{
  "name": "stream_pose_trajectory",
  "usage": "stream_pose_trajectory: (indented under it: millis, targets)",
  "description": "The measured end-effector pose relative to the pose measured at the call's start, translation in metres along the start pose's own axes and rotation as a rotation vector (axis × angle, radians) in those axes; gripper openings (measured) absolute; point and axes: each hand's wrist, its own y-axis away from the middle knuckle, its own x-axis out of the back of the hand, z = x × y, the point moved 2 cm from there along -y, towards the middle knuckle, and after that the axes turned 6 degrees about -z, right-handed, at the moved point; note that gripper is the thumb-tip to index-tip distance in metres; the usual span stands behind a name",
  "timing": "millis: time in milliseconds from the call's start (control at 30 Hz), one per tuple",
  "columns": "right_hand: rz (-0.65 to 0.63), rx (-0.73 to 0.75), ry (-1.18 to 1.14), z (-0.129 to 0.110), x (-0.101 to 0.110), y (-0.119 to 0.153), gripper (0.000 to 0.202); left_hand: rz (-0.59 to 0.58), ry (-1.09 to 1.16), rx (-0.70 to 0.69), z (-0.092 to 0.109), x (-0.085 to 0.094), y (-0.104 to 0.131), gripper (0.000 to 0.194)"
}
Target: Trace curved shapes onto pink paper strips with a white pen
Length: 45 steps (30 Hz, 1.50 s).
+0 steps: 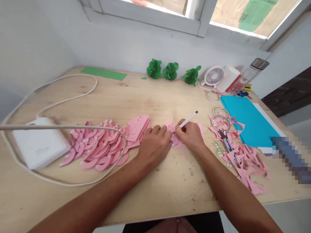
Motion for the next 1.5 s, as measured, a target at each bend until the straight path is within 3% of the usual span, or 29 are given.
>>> stream_pose_trajectory:
  millis: [1500]
  targets:
    - [0.004,-0.040,0.173,-0.0019,0.0076,0.0005,0.019,-0.003,0.024,-0.009,0.0004,0.0016,0.0005,0.012]
